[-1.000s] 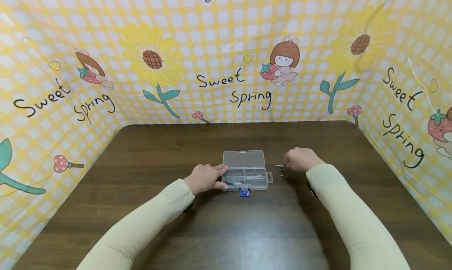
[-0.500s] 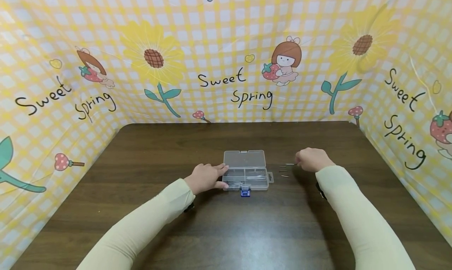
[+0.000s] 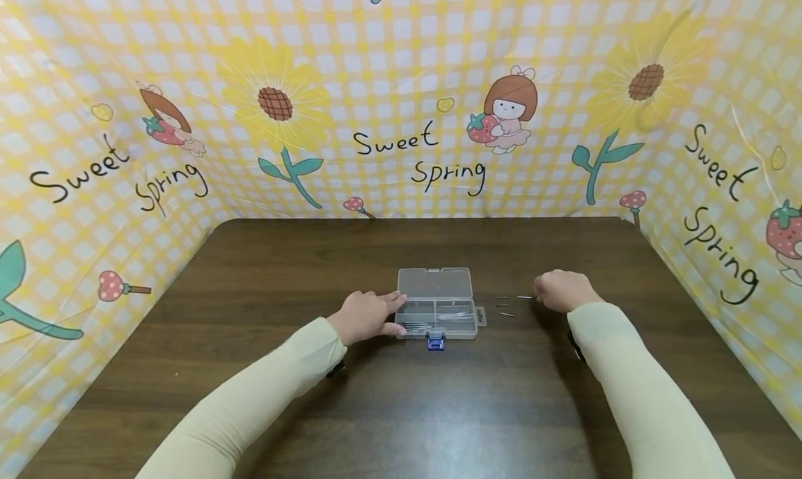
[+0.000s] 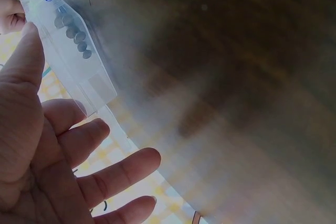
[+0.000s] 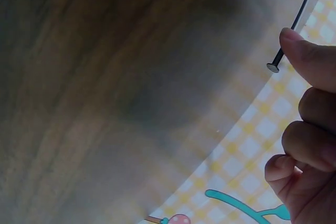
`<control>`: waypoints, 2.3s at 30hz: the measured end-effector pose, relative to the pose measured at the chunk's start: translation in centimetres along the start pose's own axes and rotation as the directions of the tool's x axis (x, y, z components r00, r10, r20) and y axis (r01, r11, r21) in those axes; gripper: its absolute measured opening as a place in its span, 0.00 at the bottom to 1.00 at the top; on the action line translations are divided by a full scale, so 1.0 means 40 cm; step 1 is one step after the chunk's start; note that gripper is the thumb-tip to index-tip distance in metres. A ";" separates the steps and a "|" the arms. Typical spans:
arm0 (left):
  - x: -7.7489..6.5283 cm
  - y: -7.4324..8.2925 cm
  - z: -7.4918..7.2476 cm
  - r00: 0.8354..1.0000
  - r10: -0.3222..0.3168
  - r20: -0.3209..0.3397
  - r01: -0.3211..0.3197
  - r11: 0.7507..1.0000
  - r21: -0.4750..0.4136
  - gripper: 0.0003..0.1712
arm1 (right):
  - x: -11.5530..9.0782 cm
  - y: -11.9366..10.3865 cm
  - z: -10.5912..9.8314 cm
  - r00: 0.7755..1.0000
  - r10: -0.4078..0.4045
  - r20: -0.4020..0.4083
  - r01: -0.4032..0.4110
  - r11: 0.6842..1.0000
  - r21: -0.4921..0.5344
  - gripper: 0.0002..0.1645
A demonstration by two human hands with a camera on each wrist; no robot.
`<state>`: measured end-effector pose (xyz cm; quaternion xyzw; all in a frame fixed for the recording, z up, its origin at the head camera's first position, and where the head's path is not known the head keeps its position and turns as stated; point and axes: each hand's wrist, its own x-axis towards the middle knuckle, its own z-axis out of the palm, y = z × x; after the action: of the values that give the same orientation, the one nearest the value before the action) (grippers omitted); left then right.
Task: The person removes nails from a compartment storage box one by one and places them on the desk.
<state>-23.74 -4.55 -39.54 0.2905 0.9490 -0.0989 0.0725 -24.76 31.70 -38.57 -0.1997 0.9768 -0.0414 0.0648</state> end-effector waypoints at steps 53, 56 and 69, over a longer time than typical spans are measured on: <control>0.006 -0.002 0.007 1.000 0.002 0.011 -0.002 1.000 -0.008 0.43 | 0.020 -0.039 0.001 0.995 -0.042 -0.087 0.046 0.998 0.045 0.05; 0.006 -0.004 0.006 1.000 0.004 0.005 -0.004 1.000 -0.013 0.43 | 0.026 -0.051 -0.006 0.994 -0.060 -0.092 0.065 0.997 0.049 0.05; 0.009 -0.008 0.006 1.000 0.005 0.006 -0.005 1.000 -0.018 0.43 | 0.058 -0.120 -0.016 0.980 -0.160 -0.120 0.167 0.984 0.052 0.04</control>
<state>-24.18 -4.66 -39.79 0.2919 0.9489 -0.0911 0.0781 -25.10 26.40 -37.69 -0.2746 0.9574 -0.0885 0.0106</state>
